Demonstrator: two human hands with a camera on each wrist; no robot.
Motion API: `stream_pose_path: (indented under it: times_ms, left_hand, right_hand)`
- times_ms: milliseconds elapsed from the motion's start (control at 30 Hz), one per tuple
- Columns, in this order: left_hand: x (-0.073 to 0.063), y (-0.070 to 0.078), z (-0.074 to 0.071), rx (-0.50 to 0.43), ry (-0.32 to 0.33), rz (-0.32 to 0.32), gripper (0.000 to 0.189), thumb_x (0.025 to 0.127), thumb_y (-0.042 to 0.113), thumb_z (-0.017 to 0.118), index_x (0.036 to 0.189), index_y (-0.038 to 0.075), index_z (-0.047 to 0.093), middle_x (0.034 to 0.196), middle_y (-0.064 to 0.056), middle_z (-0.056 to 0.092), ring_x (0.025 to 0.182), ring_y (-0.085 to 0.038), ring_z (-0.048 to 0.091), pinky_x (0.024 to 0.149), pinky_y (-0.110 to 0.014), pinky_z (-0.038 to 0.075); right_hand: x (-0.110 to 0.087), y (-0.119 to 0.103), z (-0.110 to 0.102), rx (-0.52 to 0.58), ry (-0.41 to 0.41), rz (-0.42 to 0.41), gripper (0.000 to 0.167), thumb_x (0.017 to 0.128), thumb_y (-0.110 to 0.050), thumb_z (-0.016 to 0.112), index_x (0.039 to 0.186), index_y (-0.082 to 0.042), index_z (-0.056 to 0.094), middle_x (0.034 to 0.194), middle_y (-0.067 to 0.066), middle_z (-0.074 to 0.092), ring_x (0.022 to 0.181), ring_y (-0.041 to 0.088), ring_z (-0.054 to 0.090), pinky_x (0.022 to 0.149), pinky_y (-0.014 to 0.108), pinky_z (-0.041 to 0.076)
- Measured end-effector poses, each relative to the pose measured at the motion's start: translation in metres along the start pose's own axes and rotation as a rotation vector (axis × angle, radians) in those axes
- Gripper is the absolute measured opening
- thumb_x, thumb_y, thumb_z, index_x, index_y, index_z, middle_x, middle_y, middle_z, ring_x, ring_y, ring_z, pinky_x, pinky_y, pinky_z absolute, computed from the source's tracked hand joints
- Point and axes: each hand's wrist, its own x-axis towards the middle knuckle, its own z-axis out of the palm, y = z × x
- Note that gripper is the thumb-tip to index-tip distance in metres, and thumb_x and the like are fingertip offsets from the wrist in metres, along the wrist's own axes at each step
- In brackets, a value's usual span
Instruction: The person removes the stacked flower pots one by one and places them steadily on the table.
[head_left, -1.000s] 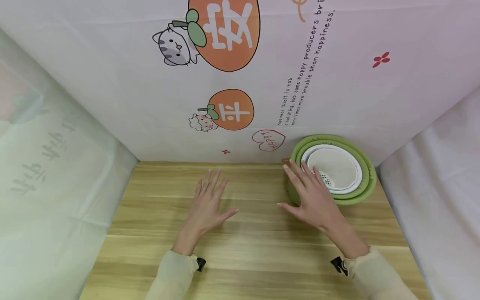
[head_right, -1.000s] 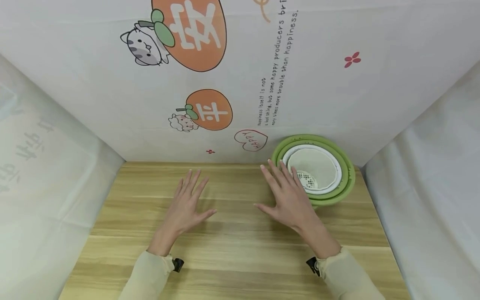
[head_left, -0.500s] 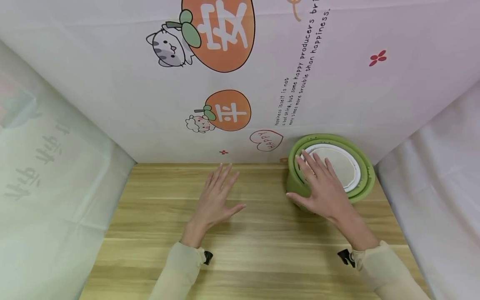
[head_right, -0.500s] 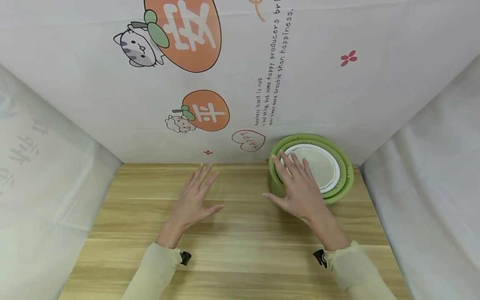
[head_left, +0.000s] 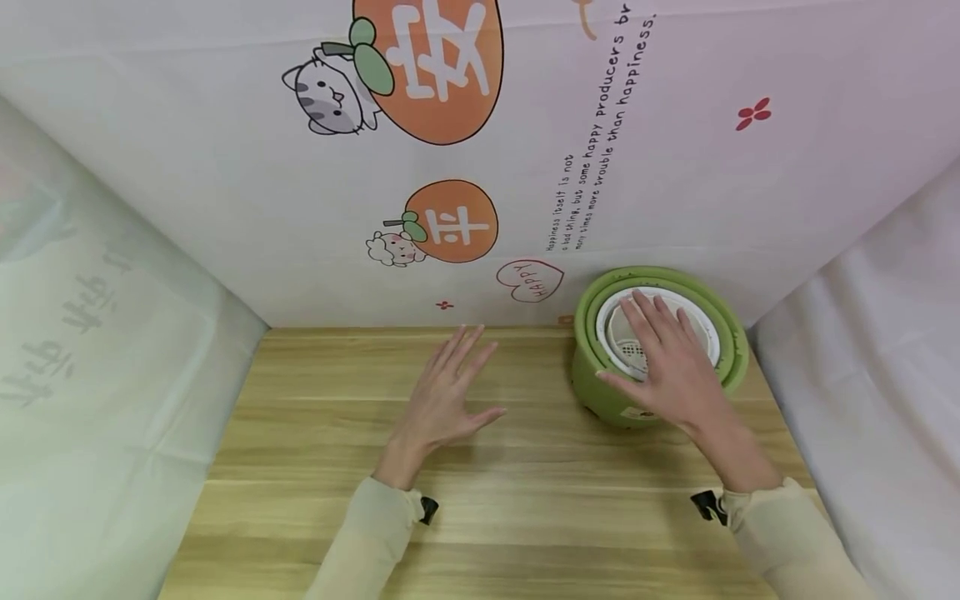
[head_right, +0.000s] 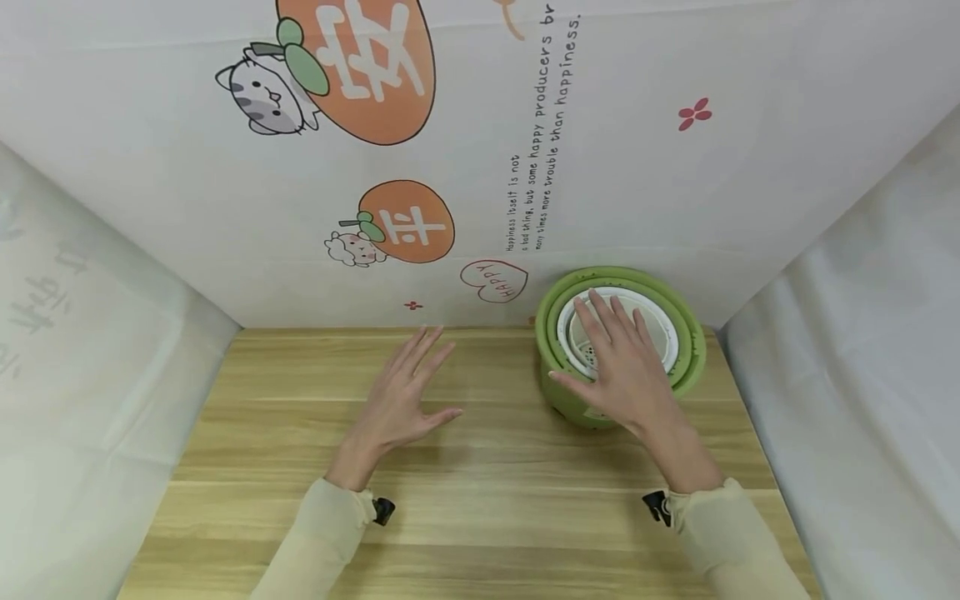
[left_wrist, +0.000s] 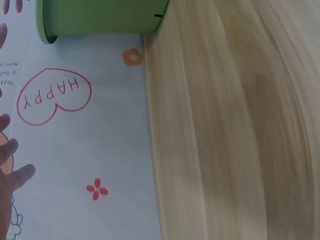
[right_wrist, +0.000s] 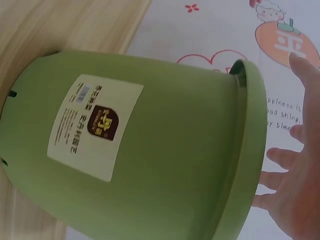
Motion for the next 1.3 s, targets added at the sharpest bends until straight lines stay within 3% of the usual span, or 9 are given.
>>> stream_pose_path:
  times_ms: [300,567,733,867,1000,1100,1300]
  left_hand:
    - [0.004,0.006,0.006,-0.013,-0.009,-0.008,0.095,0.08,0.062,0.069,0.156,0.017,0.031,0.165,-0.006,0.018,0.151,-0.03,0.016,0.118,-0.054,0.024]
    - [0.011,0.009,0.011,-0.056,0.041,0.04,0.103,0.07,0.06,0.08,0.152,0.016,0.038,0.163,-0.009,0.025,0.149,-0.032,0.021,0.117,-0.054,0.027]
    - [0.02,0.011,0.013,-0.055,0.064,0.065,0.096,0.074,0.059,0.077,0.151,0.014,0.041,0.163,-0.009,0.025,0.15,-0.031,0.02,0.119,-0.052,0.026]
    - [0.026,0.014,0.012,-0.052,0.065,0.064,0.092,0.077,0.059,0.074,0.15,0.014,0.041,0.163,-0.008,0.025,0.15,-0.03,0.02,0.119,-0.051,0.024]
    - [0.033,0.018,0.013,-0.066,0.064,0.067,0.093,0.077,0.061,0.072,0.151,0.014,0.041,0.163,-0.008,0.025,0.15,-0.029,0.02,0.12,-0.049,0.023]
    - [0.041,0.022,0.017,-0.083,0.06,0.075,0.089,0.083,0.068,0.062,0.151,0.015,0.04,0.163,-0.007,0.024,0.15,-0.029,0.019,0.121,-0.048,0.022]
    - [0.049,0.028,0.023,-0.114,0.059,0.072,0.091,0.09,0.08,0.026,0.151,0.014,0.04,0.163,-0.006,0.024,0.15,-0.028,0.019,0.12,-0.049,0.023]
  right_hand:
    - [-0.008,0.015,-0.001,0.047,0.018,0.047,0.106,0.076,-0.053,0.079,0.158,-0.013,0.026,0.16,0.017,0.028,0.145,0.045,0.024,0.12,0.06,0.012]
    - [-0.021,0.036,-0.007,0.04,0.056,0.071,0.103,0.08,-0.065,0.069,0.155,-0.007,0.029,0.155,0.024,0.033,0.141,0.051,0.028,0.116,0.067,0.016]
    - [-0.025,0.044,-0.016,0.032,0.03,0.12,0.103,0.078,-0.055,0.075,0.157,-0.009,0.027,0.157,0.023,0.031,0.141,0.05,0.028,0.116,0.066,0.017]
    - [-0.027,0.051,-0.018,0.043,-0.008,0.16,0.104,0.08,-0.053,0.075,0.158,-0.009,0.023,0.16,0.022,0.026,0.144,0.048,0.024,0.119,0.064,0.011]
    - [-0.031,0.058,-0.019,0.084,-0.003,0.165,0.103,0.08,-0.049,0.077,0.158,-0.008,0.023,0.16,0.022,0.025,0.144,0.048,0.023,0.119,0.063,0.014]
    - [-0.036,0.065,-0.021,0.118,0.001,0.178,0.103,0.079,-0.045,0.079,0.158,-0.009,0.023,0.161,0.021,0.024,0.145,0.046,0.022,0.119,0.062,0.017]
    - [-0.048,0.074,-0.022,0.123,-0.023,0.215,0.102,0.081,-0.042,0.078,0.159,-0.011,0.02,0.163,0.017,0.019,0.149,0.04,0.016,0.12,0.06,0.016]
